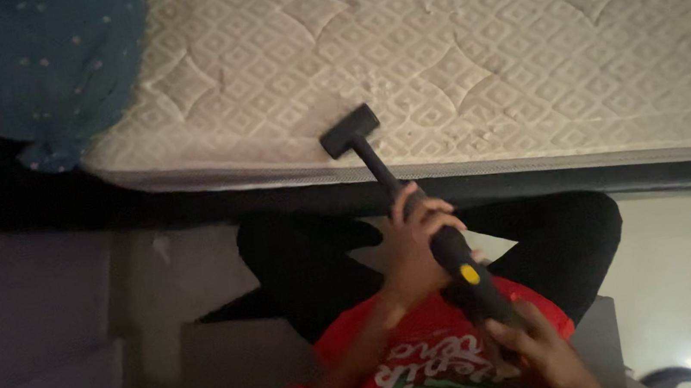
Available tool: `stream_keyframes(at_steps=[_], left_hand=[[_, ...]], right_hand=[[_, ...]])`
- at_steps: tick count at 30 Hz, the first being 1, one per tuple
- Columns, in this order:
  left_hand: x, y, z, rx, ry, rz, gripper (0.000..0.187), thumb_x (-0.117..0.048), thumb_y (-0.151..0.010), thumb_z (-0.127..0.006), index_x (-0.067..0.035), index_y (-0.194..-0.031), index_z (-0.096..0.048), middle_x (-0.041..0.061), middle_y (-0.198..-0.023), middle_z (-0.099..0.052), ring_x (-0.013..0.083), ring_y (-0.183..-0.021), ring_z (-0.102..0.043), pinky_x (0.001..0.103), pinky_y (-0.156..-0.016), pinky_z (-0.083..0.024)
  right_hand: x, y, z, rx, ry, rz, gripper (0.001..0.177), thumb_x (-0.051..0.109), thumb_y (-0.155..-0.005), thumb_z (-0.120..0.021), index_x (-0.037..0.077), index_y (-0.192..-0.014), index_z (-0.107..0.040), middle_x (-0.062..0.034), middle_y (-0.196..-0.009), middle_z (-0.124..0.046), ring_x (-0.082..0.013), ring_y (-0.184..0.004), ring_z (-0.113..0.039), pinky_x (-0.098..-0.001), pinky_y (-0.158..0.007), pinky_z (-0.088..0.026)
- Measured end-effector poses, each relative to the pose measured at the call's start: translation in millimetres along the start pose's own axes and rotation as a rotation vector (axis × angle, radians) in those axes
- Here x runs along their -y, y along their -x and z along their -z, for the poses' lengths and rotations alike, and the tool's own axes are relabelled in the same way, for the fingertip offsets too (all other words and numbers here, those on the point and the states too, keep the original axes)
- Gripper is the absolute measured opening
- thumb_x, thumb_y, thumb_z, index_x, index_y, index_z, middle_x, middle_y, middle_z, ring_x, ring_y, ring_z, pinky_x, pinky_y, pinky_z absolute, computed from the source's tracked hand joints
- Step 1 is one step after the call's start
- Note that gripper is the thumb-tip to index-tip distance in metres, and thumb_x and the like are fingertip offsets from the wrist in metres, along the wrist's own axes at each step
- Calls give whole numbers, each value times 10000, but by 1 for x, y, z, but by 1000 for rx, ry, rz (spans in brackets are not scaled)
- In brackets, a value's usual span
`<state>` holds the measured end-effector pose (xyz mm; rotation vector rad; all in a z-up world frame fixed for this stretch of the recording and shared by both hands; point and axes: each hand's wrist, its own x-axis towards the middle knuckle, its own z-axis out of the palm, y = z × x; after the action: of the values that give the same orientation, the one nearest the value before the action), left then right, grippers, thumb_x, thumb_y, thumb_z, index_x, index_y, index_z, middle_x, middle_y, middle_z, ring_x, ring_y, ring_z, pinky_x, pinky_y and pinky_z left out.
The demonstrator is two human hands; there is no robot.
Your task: The person cleans a mattress by moving a handheld vacuum cleaner attachment across the surface.
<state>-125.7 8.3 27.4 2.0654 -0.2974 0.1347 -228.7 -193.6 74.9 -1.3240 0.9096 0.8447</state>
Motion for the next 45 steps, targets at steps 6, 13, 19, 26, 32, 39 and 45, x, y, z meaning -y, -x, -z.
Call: stream_keyframes(at_steps=[6,13,19,26,32,39,45], left_hand=[[17,-24,4,100,-54,103,501,-563,-709,-846,-146,-975,-765,73,-1288,-662,401,-1481,-362,699,-1093,-191],[74,-87,39,-135,-62,39,809,-494,-718,-905,-77,-1344,-605,294,-1597,-320,472,-1507,-248,574,-1224,-219],[62,-38,23,-427,183,88,770,-203,-814,-900,-94,-1470,-512,262,-1692,-258,444,-1572,-300,494,-1272,-309],[-30,48,38,-194,634,303,780,-178,-937,-766,-34,-1583,-353,220,-1760,-145,348,-1585,-310,450,-1259,-330],[-37,21,48,-71,608,364,902,-338,-912,-758,-46,-1614,-273,197,-1690,-288,324,-1508,-425,432,-1203,-390],[45,-26,35,-213,603,234,795,-405,-1001,-670,-10,-1606,-338,216,-1727,-248,336,-1591,-275,450,-1264,-268],[-11,47,66,-20,484,366,545,-381,-1069,-500,-59,-1508,-525,180,-1731,-231,333,-1590,-239,466,-1255,-224]], right_hand=[[16,-20,-11,367,14,480,486,426,-976,-575,6,-755,-675,-74,-546,-629,-163,-407,-553,-291,-378,-391],[92,-83,-83,390,-16,663,539,430,-1005,-537,66,-613,-603,-62,-491,-593,-141,-376,-509,-283,-373,-347],[50,-81,-105,186,87,633,490,423,-984,-609,53,-665,-644,-37,-536,-547,-135,-434,-485,-295,-429,-358],[31,-7,-45,231,193,417,479,389,-968,-667,-46,-767,-681,-42,-559,-539,-144,-489,-494,-308,-469,-361],[60,4,-45,647,50,663,412,240,-869,-747,-41,-1140,-616,-97,-714,-657,-184,-580,-646,-336,-524,-549],[90,-54,-117,523,-39,611,233,209,-950,-721,6,-1026,-636,2,-594,-513,-103,-474,-465,-278,-458,-393],[57,-29,-102,438,158,542,292,311,-947,-671,28,-1009,-642,-26,-641,-573,-123,-546,-528,-287,-509,-420]])
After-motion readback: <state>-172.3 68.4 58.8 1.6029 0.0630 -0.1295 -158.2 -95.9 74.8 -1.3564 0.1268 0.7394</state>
